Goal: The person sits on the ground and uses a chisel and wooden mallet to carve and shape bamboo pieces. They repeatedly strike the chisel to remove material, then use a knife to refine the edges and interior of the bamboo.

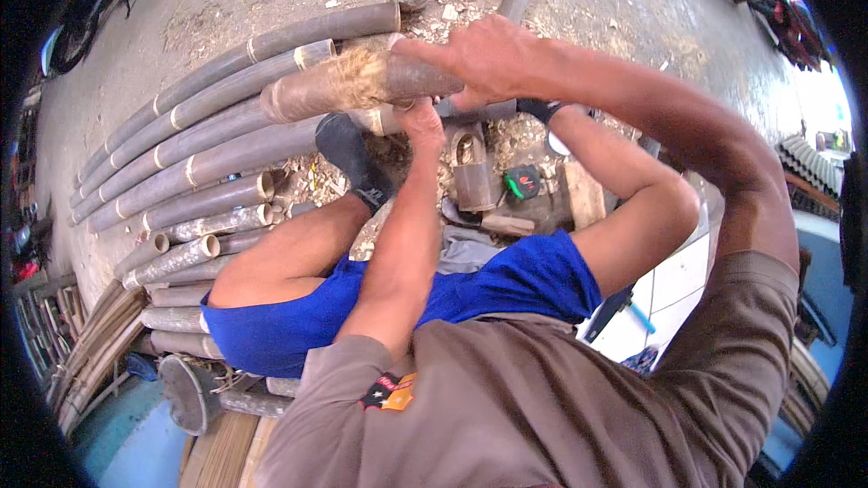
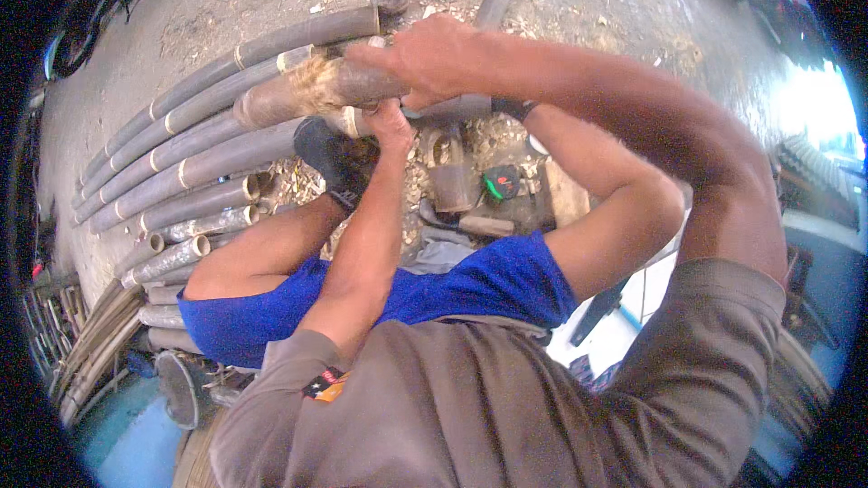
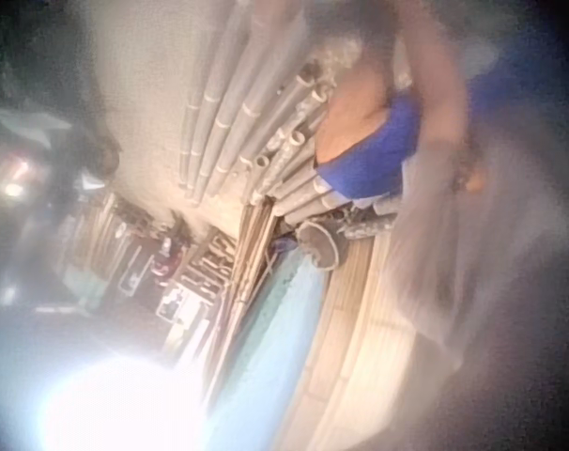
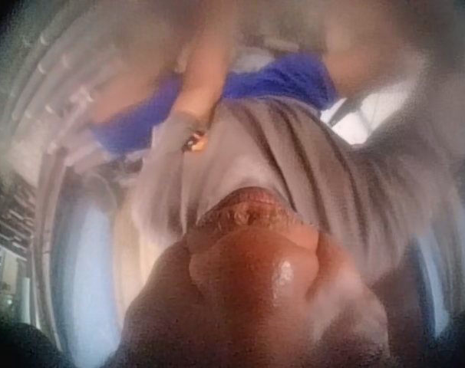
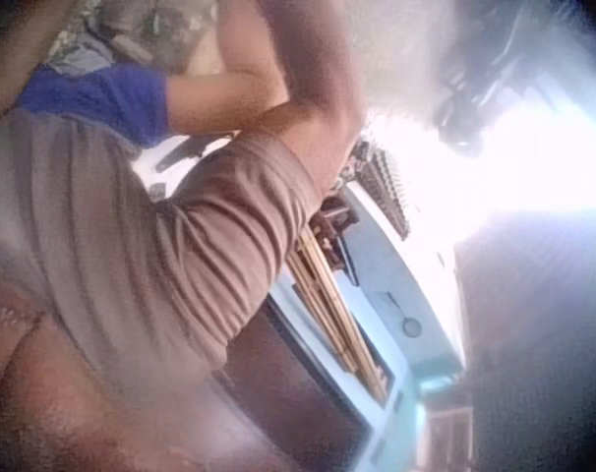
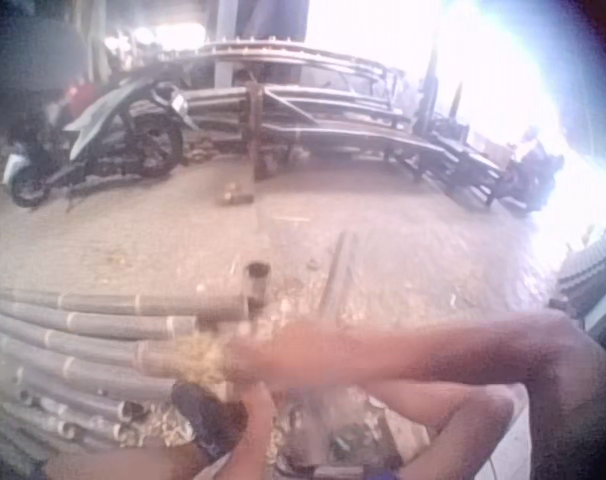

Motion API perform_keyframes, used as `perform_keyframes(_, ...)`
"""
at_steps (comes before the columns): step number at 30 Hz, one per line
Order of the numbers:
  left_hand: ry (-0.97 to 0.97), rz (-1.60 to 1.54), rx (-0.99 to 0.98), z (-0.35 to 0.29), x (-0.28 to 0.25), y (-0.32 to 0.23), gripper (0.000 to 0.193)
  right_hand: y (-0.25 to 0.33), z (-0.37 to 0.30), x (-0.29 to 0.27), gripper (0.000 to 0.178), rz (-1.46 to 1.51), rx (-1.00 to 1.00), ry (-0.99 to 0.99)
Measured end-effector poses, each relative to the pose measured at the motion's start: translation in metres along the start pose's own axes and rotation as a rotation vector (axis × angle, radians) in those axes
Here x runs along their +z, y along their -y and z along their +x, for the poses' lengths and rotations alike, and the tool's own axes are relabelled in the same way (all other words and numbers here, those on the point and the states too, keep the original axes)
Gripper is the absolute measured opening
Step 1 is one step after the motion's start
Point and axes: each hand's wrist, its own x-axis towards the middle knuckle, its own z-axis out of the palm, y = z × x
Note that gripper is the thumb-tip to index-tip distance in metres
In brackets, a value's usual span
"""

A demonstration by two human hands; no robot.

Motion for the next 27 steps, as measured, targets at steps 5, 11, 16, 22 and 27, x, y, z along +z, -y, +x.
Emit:
perform_keyframes(5,0.068,-0.108,-0.045,0.025,-0.033,0.017,0.010,0.038,0.059,-0.056,0.089,-0.098,-0.062,-0.196)
perform_keyframes(11,0.055,-0.060,-0.096,0.021,-0.027,0.021,0.010,0.046,0.077,-0.136,0.078,0.563,-0.321,-0.552)
perform_keyframes(16,0.141,-0.120,-0.129,0.009,-0.025,0.040,0.010,-0.015,0.018,-0.013,0.088,-0.177,-0.058,0.074)
perform_keyframes(22,0.198,-0.066,-0.097,-0.006,-0.001,0.031,0.014,0.022,0.067,-0.102,0.067,0.154,-0.182,-0.632)
perform_keyframes(27,0.088,-0.013,-0.055,0.021,-0.030,0.033,0.015,0.031,0.058,-0.069,0.091,0.181,-0.148,-0.408)
